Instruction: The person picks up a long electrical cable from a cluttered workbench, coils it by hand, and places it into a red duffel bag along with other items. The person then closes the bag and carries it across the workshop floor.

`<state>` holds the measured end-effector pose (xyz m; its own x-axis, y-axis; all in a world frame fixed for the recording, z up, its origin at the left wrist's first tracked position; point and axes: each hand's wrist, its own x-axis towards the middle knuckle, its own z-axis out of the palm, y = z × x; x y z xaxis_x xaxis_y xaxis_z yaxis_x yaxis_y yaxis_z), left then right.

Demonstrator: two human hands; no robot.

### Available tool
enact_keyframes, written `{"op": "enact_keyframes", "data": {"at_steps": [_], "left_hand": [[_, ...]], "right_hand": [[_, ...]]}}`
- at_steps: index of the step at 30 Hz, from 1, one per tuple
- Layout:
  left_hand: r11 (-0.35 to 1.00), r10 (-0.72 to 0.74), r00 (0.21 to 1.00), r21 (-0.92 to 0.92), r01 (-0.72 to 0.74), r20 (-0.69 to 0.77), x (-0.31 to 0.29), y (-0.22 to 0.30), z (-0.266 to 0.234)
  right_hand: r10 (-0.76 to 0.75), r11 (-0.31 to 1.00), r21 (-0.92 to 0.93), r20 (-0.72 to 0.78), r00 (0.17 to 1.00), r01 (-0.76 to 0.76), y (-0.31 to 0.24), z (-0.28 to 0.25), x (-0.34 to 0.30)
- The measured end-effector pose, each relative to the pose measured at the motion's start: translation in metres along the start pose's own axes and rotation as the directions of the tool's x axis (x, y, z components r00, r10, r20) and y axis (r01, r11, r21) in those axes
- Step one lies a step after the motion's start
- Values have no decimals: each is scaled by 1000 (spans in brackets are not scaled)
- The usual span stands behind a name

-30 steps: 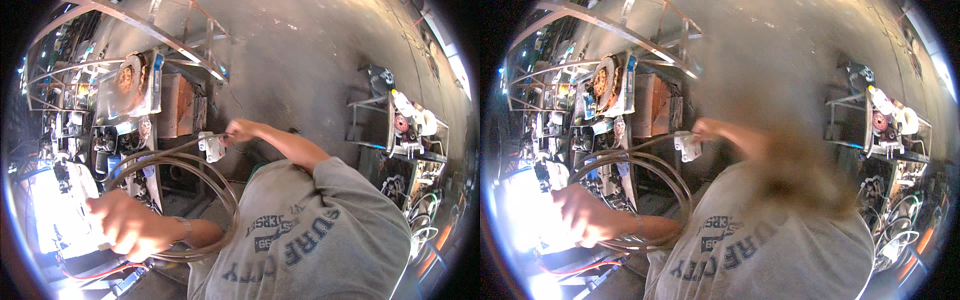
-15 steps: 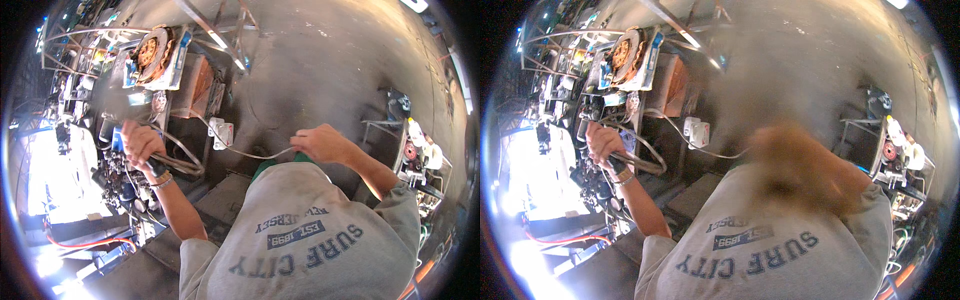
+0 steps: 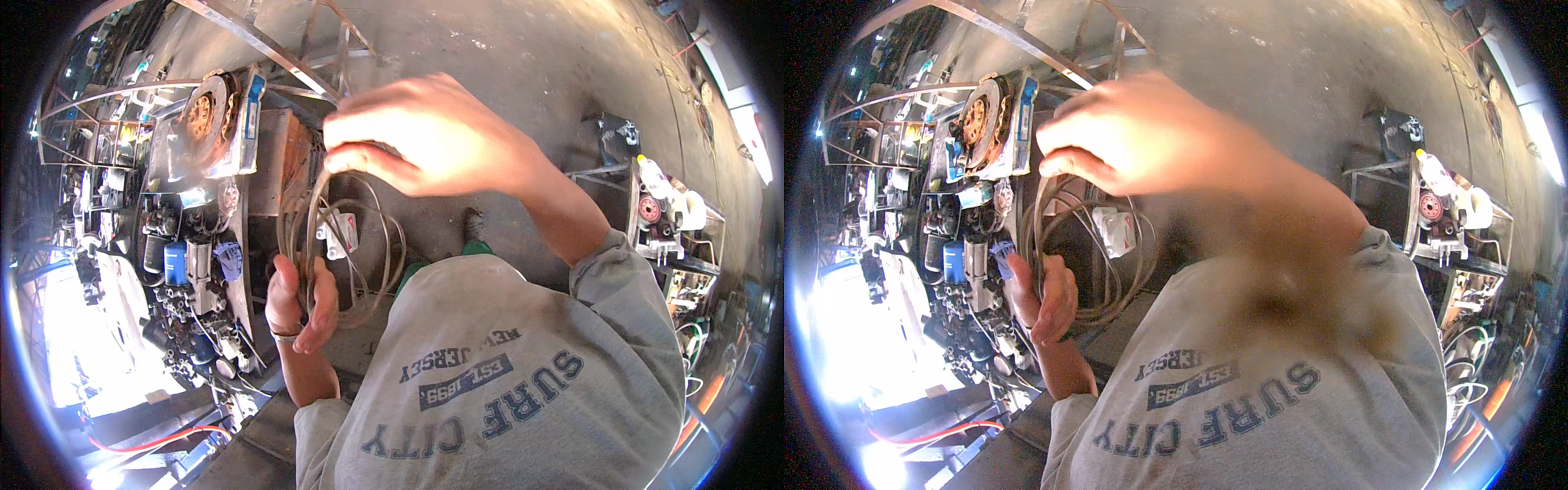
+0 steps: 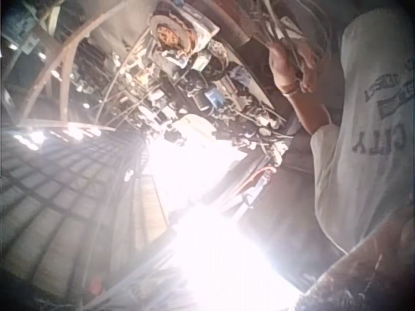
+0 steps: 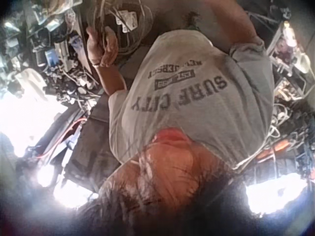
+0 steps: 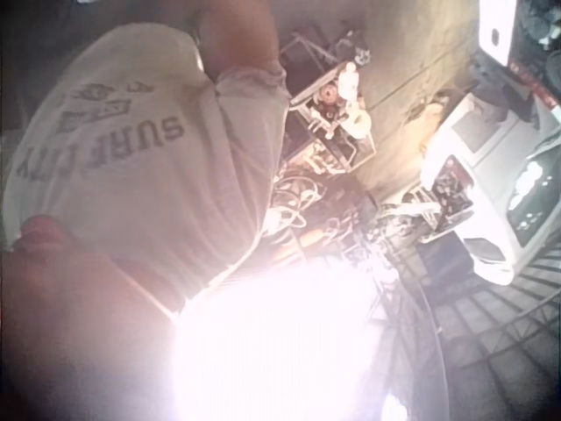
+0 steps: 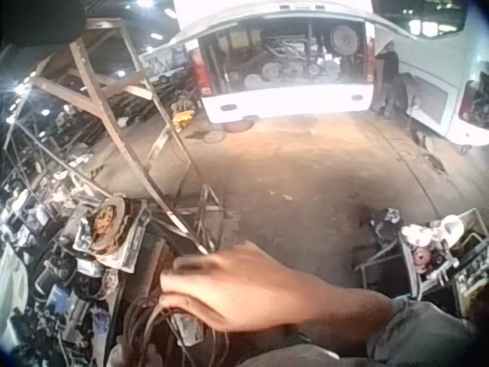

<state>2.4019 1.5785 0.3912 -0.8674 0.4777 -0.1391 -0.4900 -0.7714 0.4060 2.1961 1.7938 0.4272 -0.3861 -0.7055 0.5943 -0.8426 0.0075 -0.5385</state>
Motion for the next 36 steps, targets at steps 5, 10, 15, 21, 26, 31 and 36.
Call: {"op": "enact_keyframes", "data": {"at_steps": [5,10,15,21,26,31,36], "left_hand": [[937,42,915,-334,103,400,28,-22,18],[769,100,819,-566,297,565,58,-32,37],[528,76,771,-682,507,632,85,-75,50],[699,247,885,-705,120,396,67,-53,31],[923,147,975,-378,-75,166,41,-30,30],[763,283,873,-645,46,397,51,-6,29],[607,545,703,-794,44,456,50,-5,26]], "right_hand": [[-4,911,402,233,972,-93,31,28,-9],[210,782,581,94,973,-225,13,134,-81],[443,825,488,-242,863,-286,55,230,-91],[706,541,697,-72,705,-471,60,228,-87],[642,445,826,-26,766,-345,81,220,-91],[185,51,861,490,852,-506,84,220,-110],[-175,-355,632,680,713,-689,69,207,-150]]}}
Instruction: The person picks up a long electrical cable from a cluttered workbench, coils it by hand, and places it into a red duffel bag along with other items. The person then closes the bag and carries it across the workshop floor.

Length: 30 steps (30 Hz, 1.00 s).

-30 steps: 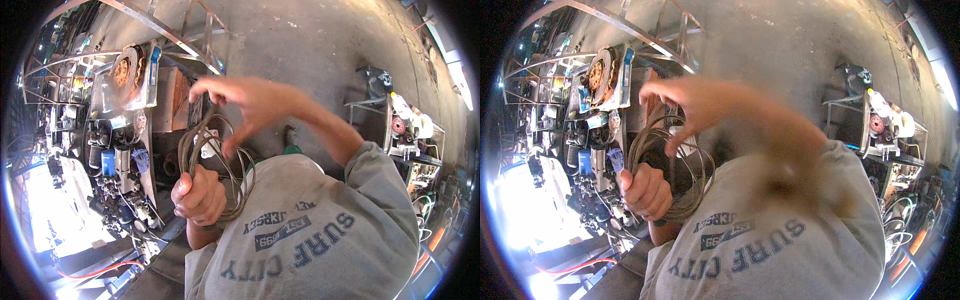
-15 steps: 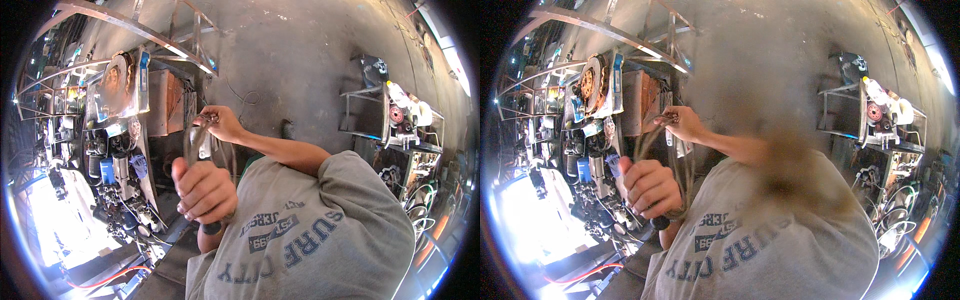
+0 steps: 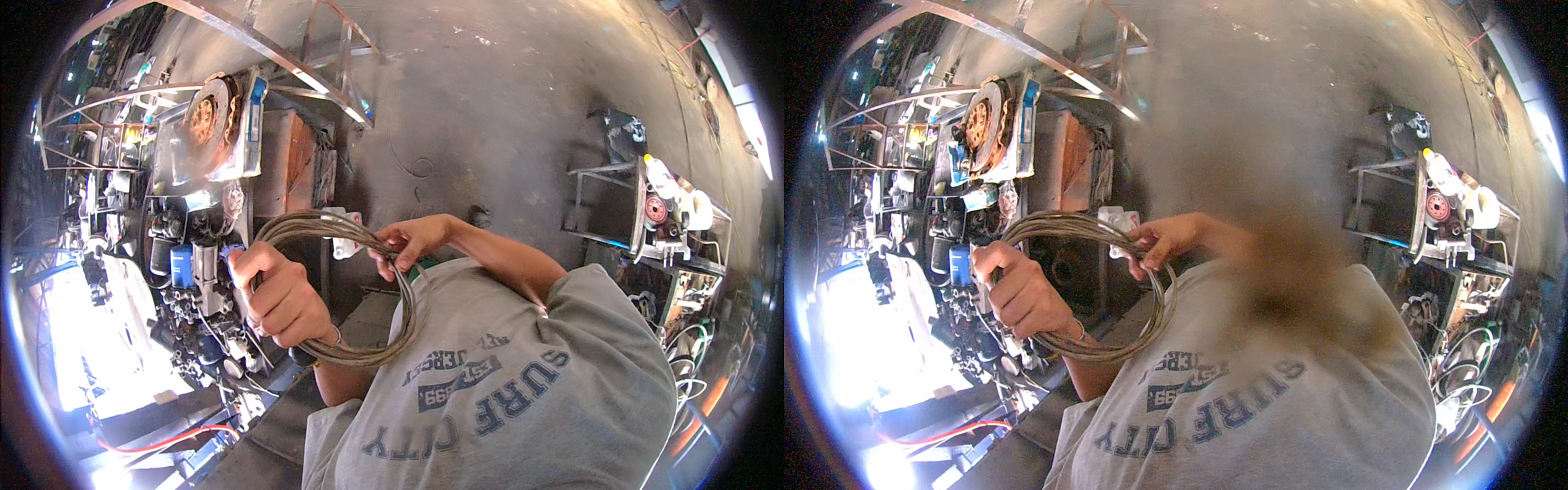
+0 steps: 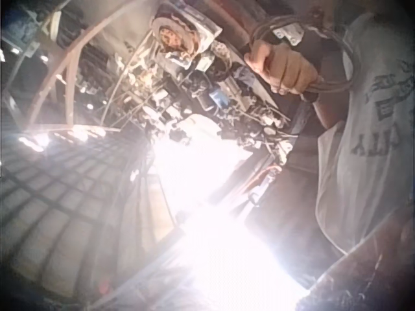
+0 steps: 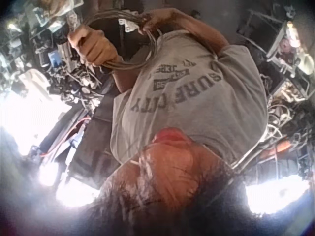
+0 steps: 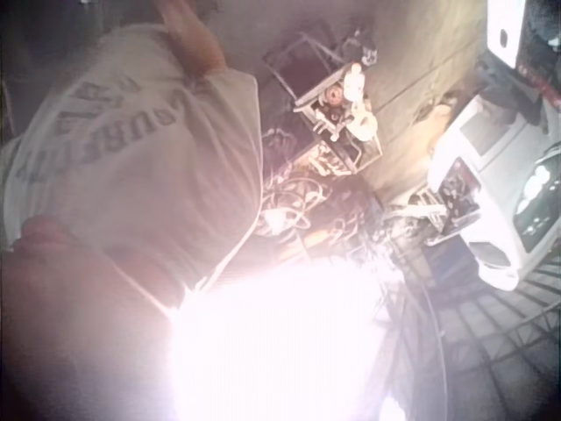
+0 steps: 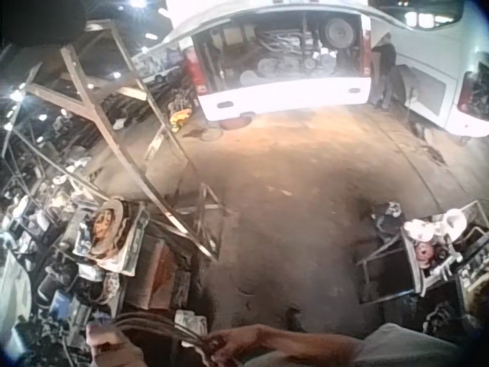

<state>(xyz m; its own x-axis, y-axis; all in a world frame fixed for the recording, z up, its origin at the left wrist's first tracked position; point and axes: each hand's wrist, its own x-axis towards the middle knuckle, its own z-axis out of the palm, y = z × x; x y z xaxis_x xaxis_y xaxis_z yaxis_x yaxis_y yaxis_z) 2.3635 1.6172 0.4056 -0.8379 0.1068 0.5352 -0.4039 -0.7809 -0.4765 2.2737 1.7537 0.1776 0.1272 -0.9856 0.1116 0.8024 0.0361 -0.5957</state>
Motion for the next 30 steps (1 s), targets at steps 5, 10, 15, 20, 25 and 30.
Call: {"op": "enact_keyframes", "data": {"at_steps": [5,10,15,20,25,30], "left_hand": [[991,91,990,-104,-79,110,-3,-5,-1],[999,2,970,40,8,-243,-13,-27,-8],[980,-72,946,154,126,-317,-11,2,-2],[999,-34,948,28,45,-317,-12,0,-5],[987,-100,969,98,125,-225,12,-30,32],[936,141,965,287,-202,220,-3,-15,138]], "right_hand": [[-157,928,-372,-311,937,32,1,11,-7],[-709,615,-787,-527,469,45,-8,0,13],[-639,550,-831,-356,682,81,-8,-22,6],[-621,526,-848,-436,651,-66,-47,-26,-18],[-663,309,-935,-342,666,-173,2,-110,5],[-640,168,-866,-459,616,-471,103,-171,-96]]}}
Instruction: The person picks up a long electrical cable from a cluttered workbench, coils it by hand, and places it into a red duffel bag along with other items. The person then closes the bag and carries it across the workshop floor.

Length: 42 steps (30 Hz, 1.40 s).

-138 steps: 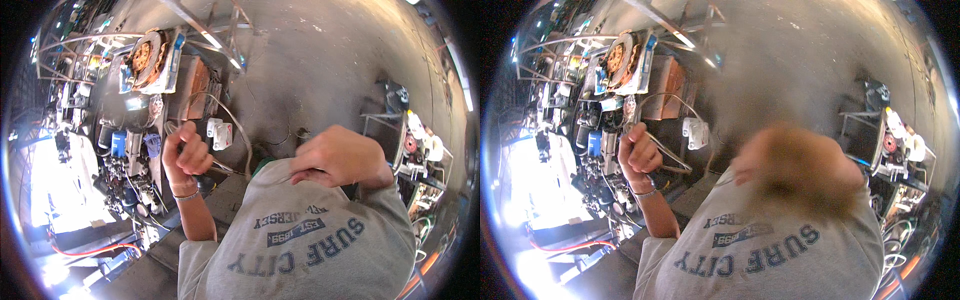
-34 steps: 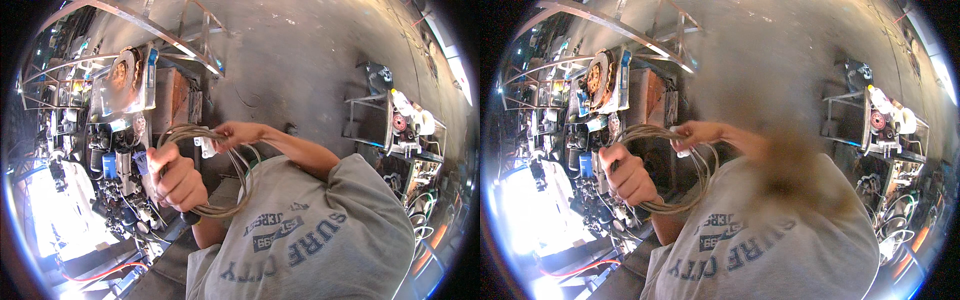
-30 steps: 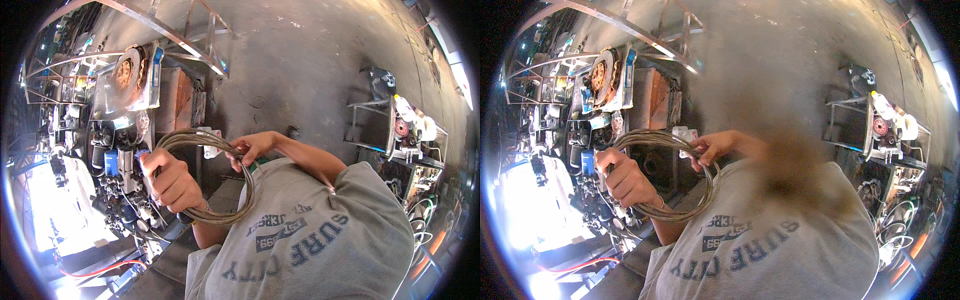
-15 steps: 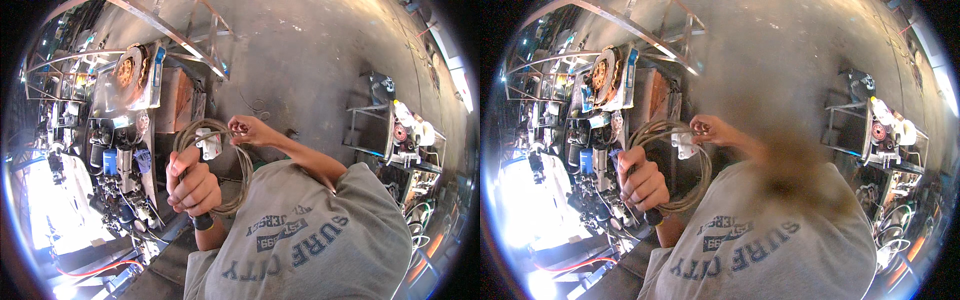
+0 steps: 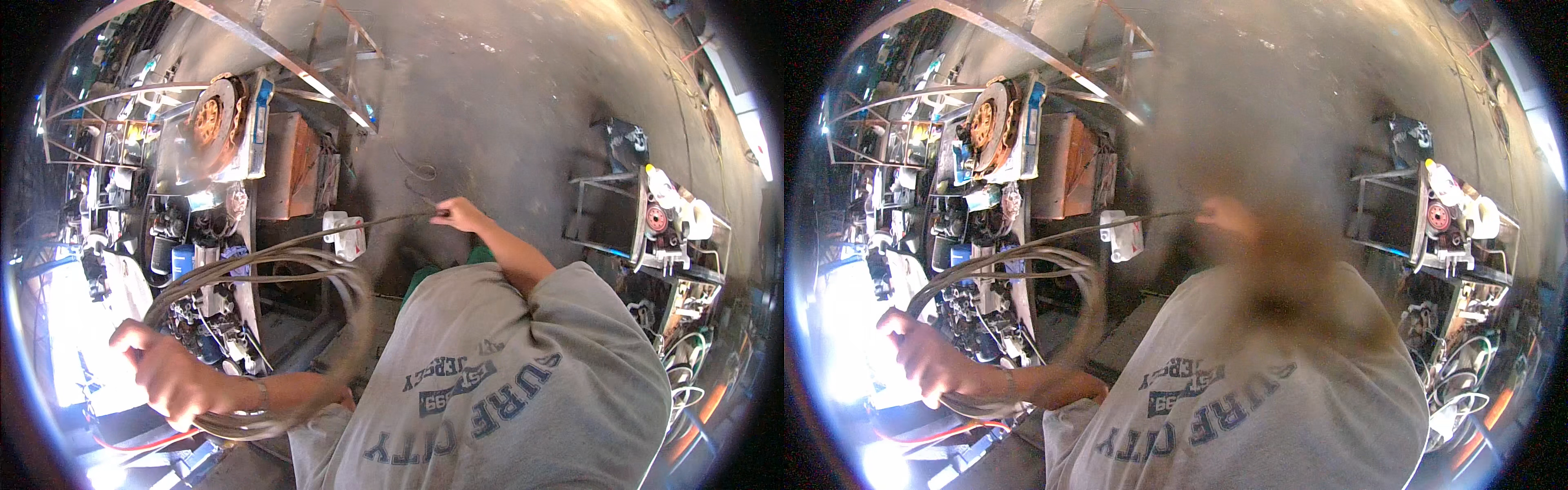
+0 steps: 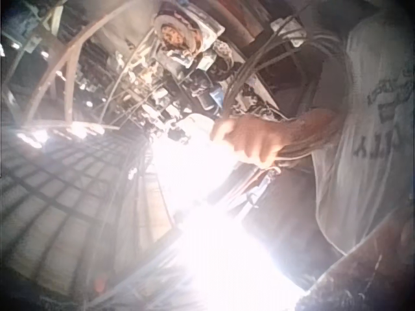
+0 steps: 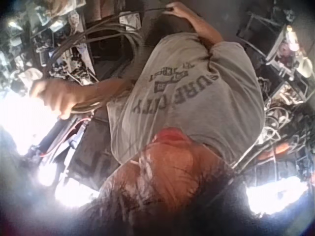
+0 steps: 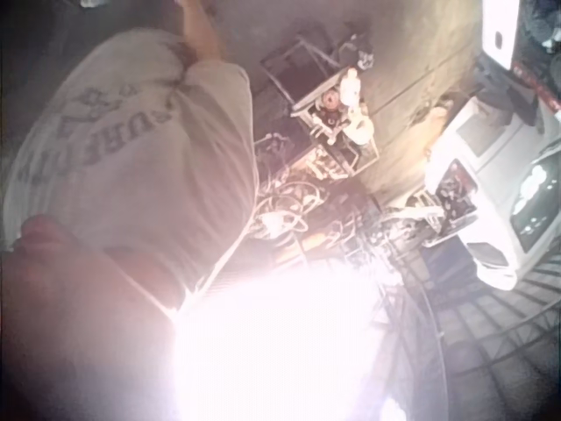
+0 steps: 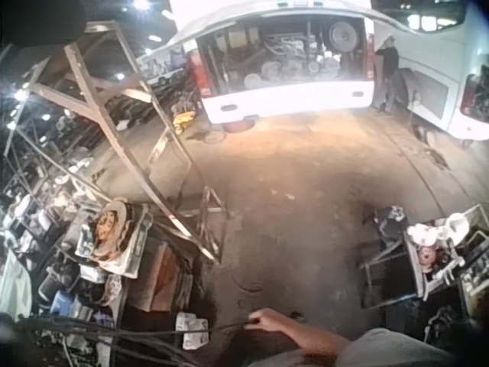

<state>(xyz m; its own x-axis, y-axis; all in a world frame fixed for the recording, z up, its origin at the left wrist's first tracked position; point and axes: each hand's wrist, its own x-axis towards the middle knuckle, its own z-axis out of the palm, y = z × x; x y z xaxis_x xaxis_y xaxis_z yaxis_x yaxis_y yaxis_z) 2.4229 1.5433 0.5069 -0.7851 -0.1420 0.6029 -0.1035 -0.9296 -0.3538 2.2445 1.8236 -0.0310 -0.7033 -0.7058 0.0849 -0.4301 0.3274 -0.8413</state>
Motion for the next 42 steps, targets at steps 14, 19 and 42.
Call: {"op": "enact_keyframes", "data": {"at_steps": [14,19,42], "left_hand": [[781,119,791,549,299,-600,-52,131,-73],[18,437,498,561,828,-749,-58,87,-107],[706,-675,708,-464,535,-210,-28,-56,-146]], "right_hand": [[-136,933,-236,471,872,273,-237,-174,-15],[-491,786,-108,489,721,608,-368,-195,29],[-98,777,618,-74,992,122,-241,-40,61]]}}
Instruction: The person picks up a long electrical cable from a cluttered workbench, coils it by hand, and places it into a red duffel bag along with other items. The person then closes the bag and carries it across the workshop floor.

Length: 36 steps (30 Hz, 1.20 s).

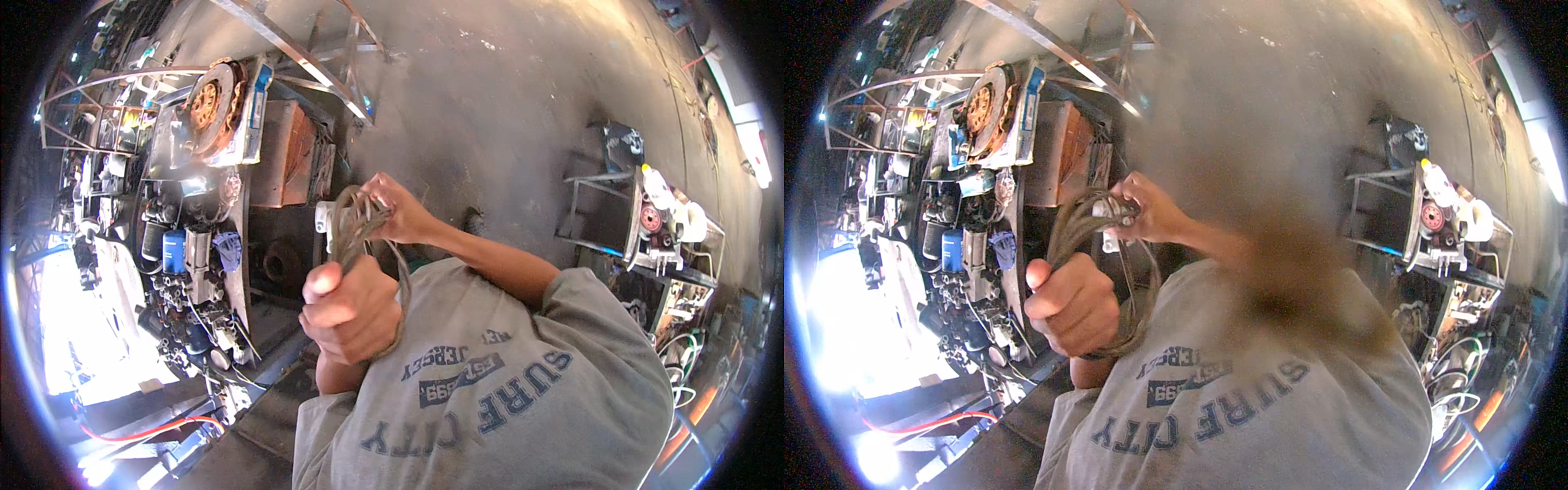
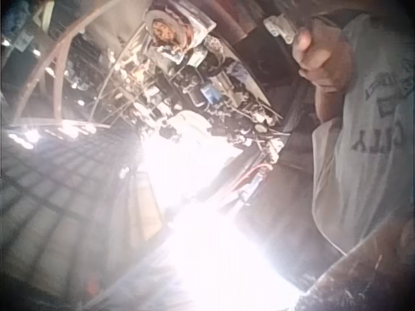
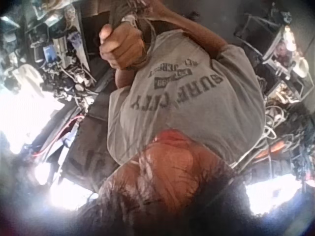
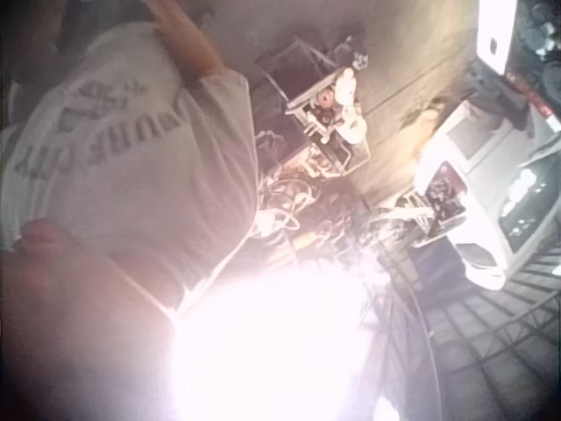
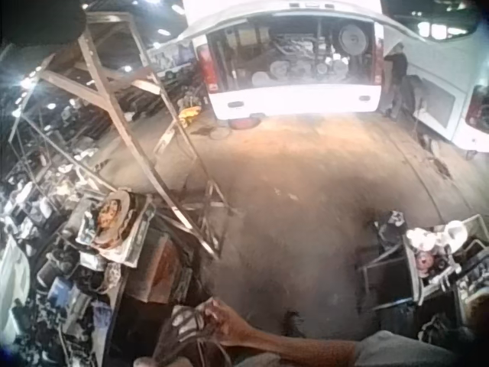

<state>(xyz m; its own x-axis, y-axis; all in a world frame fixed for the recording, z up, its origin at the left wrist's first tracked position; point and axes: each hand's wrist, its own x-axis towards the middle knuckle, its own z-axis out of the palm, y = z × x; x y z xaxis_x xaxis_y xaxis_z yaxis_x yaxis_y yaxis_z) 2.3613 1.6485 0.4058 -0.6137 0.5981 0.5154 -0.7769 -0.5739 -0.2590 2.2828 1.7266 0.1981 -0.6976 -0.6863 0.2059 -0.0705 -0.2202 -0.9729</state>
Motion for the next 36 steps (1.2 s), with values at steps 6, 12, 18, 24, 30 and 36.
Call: {"op": "enact_keyframes", "data": {"at_steps": [6,12,18,24,30,36], "left_hand": [[1000,3,1000,-24,-2,31,6,-15,-10],[932,212,951,341,-127,-226,-29,2,52],[797,564,692,518,-312,-450,-106,42,82],[582,706,322,776,243,-630,-92,18,65],[365,872,110,784,502,-476,-76,14,42],[742,482,403,607,285,-778,-50,-20,2]], "right_hand": [[-22,839,543,112,993,-43,5,28,13],[412,828,365,118,903,-425,-34,-38,23],[68,556,717,465,883,-420,-32,-73,-10],[626,776,19,-143,767,-630,-31,-62,0],[-18,775,-589,-382,924,-229,7,-78,11],[301,908,-146,-424,854,-392,35,-65,7]]}}
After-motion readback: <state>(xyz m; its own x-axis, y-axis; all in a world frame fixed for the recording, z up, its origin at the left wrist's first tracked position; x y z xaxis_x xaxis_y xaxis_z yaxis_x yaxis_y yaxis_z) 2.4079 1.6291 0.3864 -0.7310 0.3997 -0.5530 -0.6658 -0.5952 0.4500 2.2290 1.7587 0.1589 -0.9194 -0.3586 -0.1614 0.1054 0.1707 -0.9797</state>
